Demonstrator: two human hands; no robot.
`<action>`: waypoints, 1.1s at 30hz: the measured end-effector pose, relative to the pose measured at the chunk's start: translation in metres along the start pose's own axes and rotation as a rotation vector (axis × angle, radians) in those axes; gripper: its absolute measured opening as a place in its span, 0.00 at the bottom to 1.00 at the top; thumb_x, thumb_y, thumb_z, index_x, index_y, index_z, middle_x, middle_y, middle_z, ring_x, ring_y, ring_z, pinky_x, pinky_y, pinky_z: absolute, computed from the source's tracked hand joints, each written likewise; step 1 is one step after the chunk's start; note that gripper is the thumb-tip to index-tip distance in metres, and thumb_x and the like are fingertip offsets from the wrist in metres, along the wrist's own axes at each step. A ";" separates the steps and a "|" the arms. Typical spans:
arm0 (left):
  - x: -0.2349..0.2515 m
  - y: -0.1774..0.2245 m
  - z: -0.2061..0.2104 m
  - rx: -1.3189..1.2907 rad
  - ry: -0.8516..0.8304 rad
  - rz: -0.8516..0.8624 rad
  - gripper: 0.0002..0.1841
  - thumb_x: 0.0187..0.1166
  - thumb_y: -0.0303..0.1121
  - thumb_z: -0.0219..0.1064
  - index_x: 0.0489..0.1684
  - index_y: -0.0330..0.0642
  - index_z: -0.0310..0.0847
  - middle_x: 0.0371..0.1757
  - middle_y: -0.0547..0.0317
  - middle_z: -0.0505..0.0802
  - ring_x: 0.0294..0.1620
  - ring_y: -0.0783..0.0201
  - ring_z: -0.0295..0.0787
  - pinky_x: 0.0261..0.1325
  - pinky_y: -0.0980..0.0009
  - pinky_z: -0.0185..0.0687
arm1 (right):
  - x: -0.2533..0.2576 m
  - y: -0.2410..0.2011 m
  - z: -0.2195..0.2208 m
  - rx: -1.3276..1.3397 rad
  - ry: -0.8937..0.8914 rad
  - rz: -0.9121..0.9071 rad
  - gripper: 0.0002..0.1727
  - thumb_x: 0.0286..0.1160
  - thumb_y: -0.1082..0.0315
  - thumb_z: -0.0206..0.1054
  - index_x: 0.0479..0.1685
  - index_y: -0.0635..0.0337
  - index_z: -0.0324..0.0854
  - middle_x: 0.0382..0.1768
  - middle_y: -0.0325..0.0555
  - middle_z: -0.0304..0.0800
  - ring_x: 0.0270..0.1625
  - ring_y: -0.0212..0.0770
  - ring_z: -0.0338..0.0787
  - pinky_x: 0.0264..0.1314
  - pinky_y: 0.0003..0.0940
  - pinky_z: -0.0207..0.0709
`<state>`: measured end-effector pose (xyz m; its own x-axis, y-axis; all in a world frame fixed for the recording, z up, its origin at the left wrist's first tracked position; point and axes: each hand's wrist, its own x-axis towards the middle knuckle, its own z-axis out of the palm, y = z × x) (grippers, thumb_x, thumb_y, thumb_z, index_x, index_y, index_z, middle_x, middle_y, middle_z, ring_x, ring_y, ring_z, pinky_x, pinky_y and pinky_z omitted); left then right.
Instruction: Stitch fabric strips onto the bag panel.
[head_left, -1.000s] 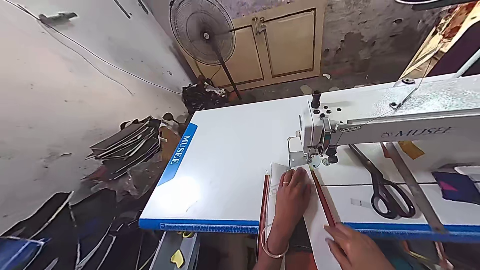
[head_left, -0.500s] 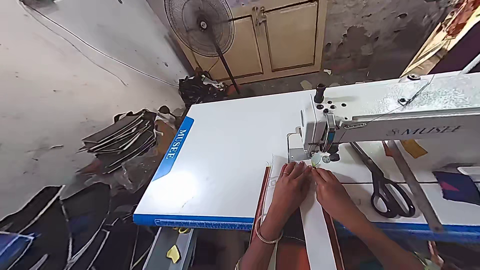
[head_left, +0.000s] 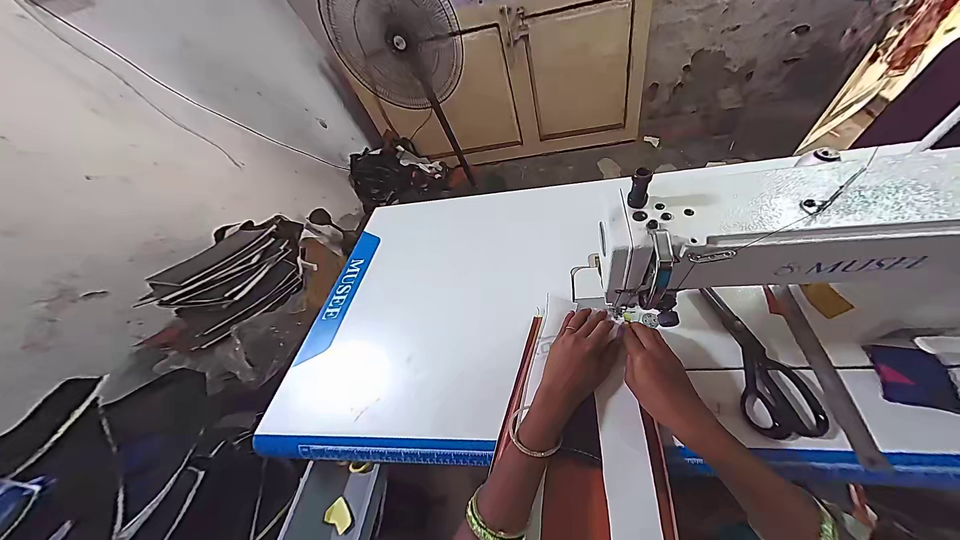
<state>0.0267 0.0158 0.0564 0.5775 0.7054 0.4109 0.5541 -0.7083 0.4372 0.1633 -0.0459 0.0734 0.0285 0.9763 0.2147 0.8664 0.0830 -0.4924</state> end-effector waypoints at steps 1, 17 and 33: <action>0.001 0.000 0.000 0.001 0.004 0.005 0.16 0.82 0.34 0.62 0.53 0.31 0.91 0.65 0.40 0.92 0.71 0.36 0.86 0.79 0.41 0.70 | 0.000 0.000 0.000 0.001 0.018 -0.006 0.22 0.74 0.85 0.58 0.69 0.80 0.79 0.66 0.72 0.84 0.67 0.68 0.86 0.70 0.52 0.79; 0.000 0.004 -0.003 -0.003 -0.049 -0.070 0.17 0.85 0.33 0.58 0.55 0.33 0.92 0.68 0.42 0.91 0.76 0.36 0.82 0.83 0.40 0.65 | -0.001 0.000 0.006 -0.054 -0.025 -0.029 0.21 0.72 0.86 0.58 0.66 0.81 0.80 0.68 0.72 0.84 0.70 0.68 0.86 0.73 0.50 0.78; -0.001 0.001 0.001 0.041 -0.029 -0.051 0.18 0.86 0.36 0.57 0.54 0.35 0.92 0.67 0.44 0.92 0.74 0.38 0.84 0.81 0.41 0.68 | -0.003 -0.001 0.010 -0.113 0.030 -0.054 0.22 0.67 0.87 0.62 0.64 0.81 0.82 0.65 0.71 0.86 0.67 0.66 0.88 0.68 0.48 0.82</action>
<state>0.0277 0.0143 0.0556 0.5643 0.7403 0.3655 0.6075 -0.6721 0.4234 0.1571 -0.0469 0.0647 -0.0060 0.9644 0.2643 0.9176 0.1104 -0.3820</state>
